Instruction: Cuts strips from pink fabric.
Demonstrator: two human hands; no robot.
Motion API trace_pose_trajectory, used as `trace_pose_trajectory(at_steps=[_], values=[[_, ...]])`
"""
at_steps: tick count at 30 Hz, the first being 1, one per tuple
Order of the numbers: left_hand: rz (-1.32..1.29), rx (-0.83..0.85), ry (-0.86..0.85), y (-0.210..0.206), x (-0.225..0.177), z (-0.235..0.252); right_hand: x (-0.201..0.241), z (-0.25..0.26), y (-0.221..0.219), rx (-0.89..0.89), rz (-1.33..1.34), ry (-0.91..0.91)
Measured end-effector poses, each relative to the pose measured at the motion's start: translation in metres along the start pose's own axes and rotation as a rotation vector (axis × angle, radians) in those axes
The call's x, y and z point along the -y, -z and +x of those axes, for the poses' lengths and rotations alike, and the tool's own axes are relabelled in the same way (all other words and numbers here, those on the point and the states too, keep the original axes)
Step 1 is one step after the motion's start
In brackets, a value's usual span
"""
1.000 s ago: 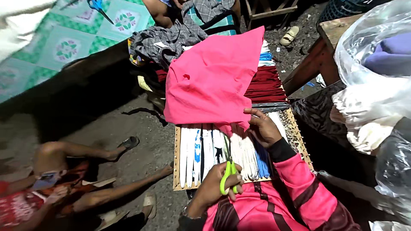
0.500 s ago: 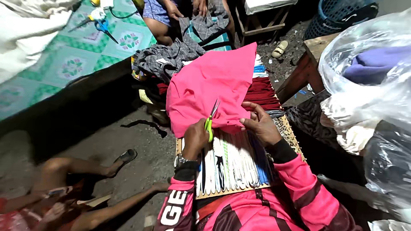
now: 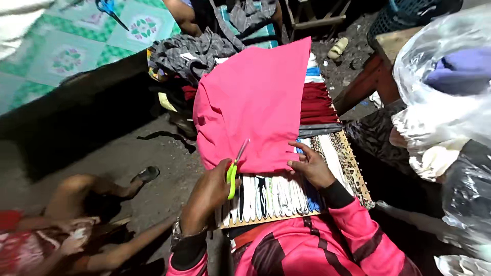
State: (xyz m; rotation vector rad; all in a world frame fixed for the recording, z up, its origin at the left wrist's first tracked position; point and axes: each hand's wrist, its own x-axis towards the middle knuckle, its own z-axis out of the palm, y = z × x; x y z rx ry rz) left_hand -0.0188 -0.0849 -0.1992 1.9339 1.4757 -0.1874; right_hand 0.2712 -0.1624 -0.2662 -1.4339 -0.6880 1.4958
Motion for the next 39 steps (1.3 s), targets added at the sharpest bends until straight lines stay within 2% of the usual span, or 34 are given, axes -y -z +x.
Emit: trace_pose_trajectory(at_steps=[3, 7, 9, 11, 14, 17, 23, 28, 31, 34, 39], values=[[-0.292, 0.085, -0.058, -0.011, -0.01, -0.023, -0.001, -0.004, 0.007, -0.034, 0.027, 0.003], [-0.561, 0.487, -0.127, -0.031, -0.022, -0.038, -0.004, -0.008, 0.005, -0.025, 0.075, 0.011], [-0.655, 0.676, -0.086, -0.045, -0.03, -0.04, -0.003, -0.011, 0.004, -0.025, 0.097, 0.015], [-0.731, 0.787, -0.019, -0.058, -0.036, -0.042, -0.004, -0.014, 0.004, -0.024, 0.138, 0.021], [-0.808, 0.745, 0.039, -0.07, -0.041, -0.041, -0.004, -0.019, 0.0, -0.017, 0.185, 0.034], [-0.78, 0.657, 0.058, -0.069, -0.047, -0.031, -0.006, -0.023, -0.001, -0.003, 0.169, 0.051], [-0.723, 0.594, -0.01, -0.056, -0.051, -0.01, -0.01, -0.029, -0.004, -0.007, 0.156, 0.109], [-0.712, 0.634, -0.065, -0.055, -0.05, -0.01, -0.014, -0.031, -0.002, -0.036, 0.213, 0.189], [-0.827, 0.681, -0.111, -0.055, -0.046, -0.016, -0.015, -0.026, 0.001, -0.092, 0.222, 0.177], [-0.975, 0.748, -0.181, -0.055, -0.043, -0.019, -0.002, -0.019, 0.003, -0.121, 0.147, 0.19], [-1.102, 0.771, -0.227, -0.061, -0.049, -0.017, 0.026, -0.013, -0.004, -0.079, 0.063, 0.326]])
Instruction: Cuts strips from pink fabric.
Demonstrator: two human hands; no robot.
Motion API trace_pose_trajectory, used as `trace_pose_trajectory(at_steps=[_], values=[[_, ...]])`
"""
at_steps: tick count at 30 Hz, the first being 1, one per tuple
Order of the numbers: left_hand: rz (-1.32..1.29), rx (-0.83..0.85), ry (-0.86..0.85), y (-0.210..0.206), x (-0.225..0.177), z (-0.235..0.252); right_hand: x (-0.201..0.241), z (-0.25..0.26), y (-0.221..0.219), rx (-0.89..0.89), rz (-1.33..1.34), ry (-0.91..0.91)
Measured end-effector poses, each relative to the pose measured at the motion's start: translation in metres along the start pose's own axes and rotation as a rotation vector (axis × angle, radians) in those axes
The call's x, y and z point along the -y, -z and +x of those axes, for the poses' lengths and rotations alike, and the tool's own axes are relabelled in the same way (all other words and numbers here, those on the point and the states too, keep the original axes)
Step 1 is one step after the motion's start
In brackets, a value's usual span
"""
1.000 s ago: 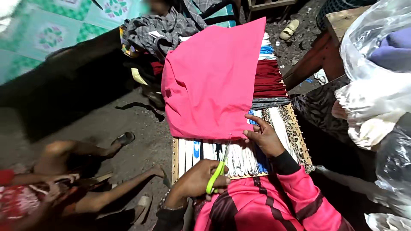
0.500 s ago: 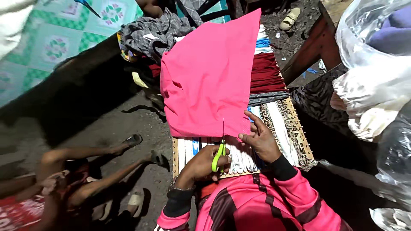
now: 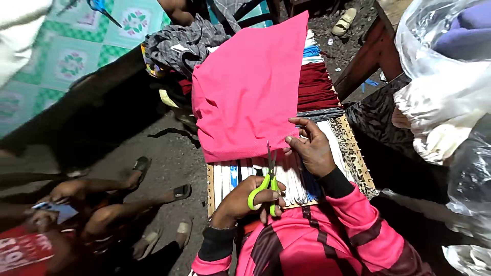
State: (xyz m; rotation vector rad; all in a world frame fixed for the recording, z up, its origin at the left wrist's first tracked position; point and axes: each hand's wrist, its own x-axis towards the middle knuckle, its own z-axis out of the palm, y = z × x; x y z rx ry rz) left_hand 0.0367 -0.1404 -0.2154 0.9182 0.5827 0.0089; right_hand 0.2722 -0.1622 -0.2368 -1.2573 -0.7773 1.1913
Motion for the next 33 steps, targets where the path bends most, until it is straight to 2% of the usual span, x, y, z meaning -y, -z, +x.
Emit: trace_pose_trajectory(at_steps=[4, 10, 14, 18, 20, 23, 29, 33], values=[[-0.121, -0.003, -0.09, -0.006, 0.004, 0.016, 0.01, 0.005, -0.007, 0.007, 0.026, 0.007], [-0.173, -0.213, -0.211, -0.009, 0.001, 0.034, 0.015, 0.002, -0.005, 0.027, 0.047, -0.017], [-0.188, -0.146, -0.223, -0.002, -0.005, 0.029, 0.022, 0.013, 0.001, 0.006, -0.015, -0.05], [-0.28, -0.065, -0.251, 0.005, -0.008, 0.022, 0.028, 0.039, 0.003, 0.014, -0.25, 0.133], [-0.347, -0.013, -0.266, 0.011, -0.005, 0.021, 0.035, 0.049, 0.0, 0.045, -0.265, 0.182], [-0.415, 0.007, -0.285, 0.013, -0.002, 0.02, 0.045, 0.063, -0.008, 0.08, -0.154, 0.128], [-0.417, -0.024, -0.265, 0.007, -0.001, 0.024, 0.047, 0.078, -0.011, 0.023, 0.021, -0.115], [-0.339, -0.096, -0.225, 0.002, 0.001, 0.023, 0.039, 0.08, -0.003, 0.031, -0.053, -0.134]])
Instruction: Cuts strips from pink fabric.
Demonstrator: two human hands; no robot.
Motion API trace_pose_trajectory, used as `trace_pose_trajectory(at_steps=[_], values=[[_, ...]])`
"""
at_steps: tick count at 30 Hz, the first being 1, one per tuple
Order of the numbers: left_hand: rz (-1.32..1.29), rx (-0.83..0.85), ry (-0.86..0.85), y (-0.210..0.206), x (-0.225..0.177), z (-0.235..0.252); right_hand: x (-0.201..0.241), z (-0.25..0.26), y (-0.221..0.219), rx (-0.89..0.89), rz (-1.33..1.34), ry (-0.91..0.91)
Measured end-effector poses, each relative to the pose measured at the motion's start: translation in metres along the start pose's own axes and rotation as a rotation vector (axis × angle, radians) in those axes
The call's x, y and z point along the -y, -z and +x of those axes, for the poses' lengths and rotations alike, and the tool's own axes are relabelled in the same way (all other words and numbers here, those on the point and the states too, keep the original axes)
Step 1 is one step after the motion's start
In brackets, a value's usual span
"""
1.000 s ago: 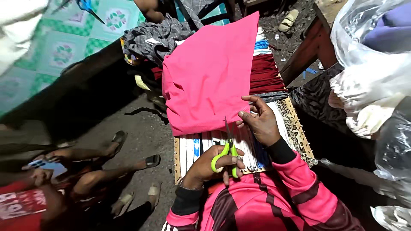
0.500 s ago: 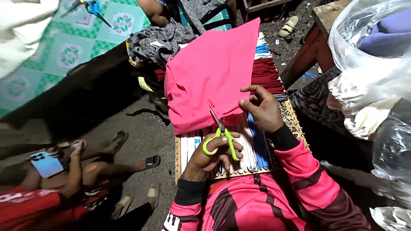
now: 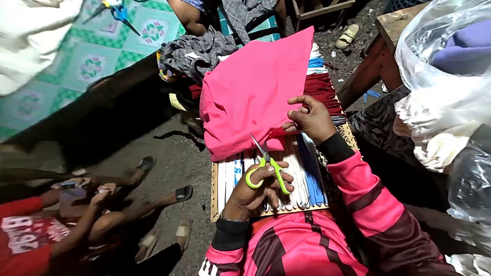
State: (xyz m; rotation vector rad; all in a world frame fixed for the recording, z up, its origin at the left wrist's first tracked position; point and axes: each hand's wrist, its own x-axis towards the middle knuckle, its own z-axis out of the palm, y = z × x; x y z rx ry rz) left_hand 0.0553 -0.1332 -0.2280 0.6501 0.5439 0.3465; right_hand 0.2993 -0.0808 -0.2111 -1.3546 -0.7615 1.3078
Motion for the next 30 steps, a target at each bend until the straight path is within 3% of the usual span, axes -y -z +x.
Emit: trace_pose_trajectory(at_steps=[4, 7, 9, 11, 14, 16, 20, 24, 27, 30], values=[[0.249, -0.03, -0.017, -0.016, 0.004, -0.008, -0.01, 0.003, 0.009, 0.048, -0.389, 0.257], [0.456, -0.313, -0.278, -0.033, 0.007, -0.01, -0.003, 0.0, 0.006, 0.07, -0.386, 0.316], [0.628, -0.682, -0.454, -0.037, 0.009, 0.0, 0.003, -0.003, 0.0, 0.067, -0.282, 0.251], [0.776, -0.929, -0.482, -0.027, 0.007, 0.017, 0.01, -0.005, -0.01, 0.075, -0.096, 0.121], [0.895, -1.075, -0.46, -0.013, 0.006, 0.045, 0.018, -0.009, -0.022, 0.131, 0.109, -0.053], [0.908, -1.138, -0.536, -0.008, 0.004, 0.062, 0.019, -0.01, -0.027, 0.149, 0.17, -0.116], [0.845, -1.187, -0.768, 0.004, -0.007, 0.071, 0.021, -0.013, -0.029, 0.157, 0.223, -0.141], [0.762, -1.05, -0.877, 0.012, -0.02, 0.048, 0.018, -0.006, -0.024, 0.126, 0.226, -0.17], [0.724, -0.994, -0.787, 0.01, -0.025, 0.025, 0.013, -0.002, -0.024, 0.095, 0.137, -0.156], [0.559, -0.779, -0.573, 0.0, -0.02, 0.006, 0.006, -0.001, -0.026, 0.077, -0.093, -0.014]])
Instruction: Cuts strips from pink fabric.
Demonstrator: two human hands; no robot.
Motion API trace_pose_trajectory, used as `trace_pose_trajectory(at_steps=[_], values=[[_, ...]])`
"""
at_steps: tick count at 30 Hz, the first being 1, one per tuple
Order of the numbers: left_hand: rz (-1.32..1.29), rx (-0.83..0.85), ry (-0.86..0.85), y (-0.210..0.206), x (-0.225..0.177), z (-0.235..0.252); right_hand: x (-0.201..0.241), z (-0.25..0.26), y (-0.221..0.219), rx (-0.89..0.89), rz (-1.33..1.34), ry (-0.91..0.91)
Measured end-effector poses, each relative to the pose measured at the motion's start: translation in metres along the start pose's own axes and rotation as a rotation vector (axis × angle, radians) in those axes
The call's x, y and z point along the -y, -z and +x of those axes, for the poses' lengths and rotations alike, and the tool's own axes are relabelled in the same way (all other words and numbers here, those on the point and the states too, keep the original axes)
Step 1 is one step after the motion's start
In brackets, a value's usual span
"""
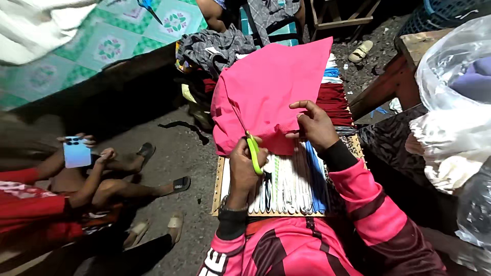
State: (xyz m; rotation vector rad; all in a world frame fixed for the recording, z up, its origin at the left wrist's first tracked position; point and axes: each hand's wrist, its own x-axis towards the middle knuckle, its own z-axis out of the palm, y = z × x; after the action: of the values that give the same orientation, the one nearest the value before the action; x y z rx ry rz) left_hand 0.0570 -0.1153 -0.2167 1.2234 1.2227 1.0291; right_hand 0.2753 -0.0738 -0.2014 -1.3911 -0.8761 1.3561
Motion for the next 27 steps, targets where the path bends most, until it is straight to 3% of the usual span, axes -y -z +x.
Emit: trace_pose_trajectory(at_steps=[4, 7, 11, 14, 20, 27], values=[[-0.436, 0.363, 0.216, -0.027, 0.01, -0.042, 0.001, 0.003, 0.0, -0.034, -0.167, 0.135], [-0.536, 0.458, 0.334, -0.059, 0.022, -0.071, 0.008, 0.003, 0.003, -0.049, -0.13, 0.108], [-0.405, 0.327, 0.371, -0.092, 0.036, -0.078, 0.016, -0.009, 0.0, -0.046, 0.038, -0.006], [-0.351, 0.227, 0.282, -0.109, 0.031, -0.066, 0.015, -0.029, -0.001, 0.005, 0.014, -0.017], [-0.55, 0.077, 0.04, -0.129, 0.025, -0.044, 0.009, -0.047, 0.011, 0.0, -0.34, 0.201], [-0.663, -0.036, -0.029, -0.127, 0.016, -0.049, 0.018, -0.032, 0.013, 0.055, -0.295, 0.279]])
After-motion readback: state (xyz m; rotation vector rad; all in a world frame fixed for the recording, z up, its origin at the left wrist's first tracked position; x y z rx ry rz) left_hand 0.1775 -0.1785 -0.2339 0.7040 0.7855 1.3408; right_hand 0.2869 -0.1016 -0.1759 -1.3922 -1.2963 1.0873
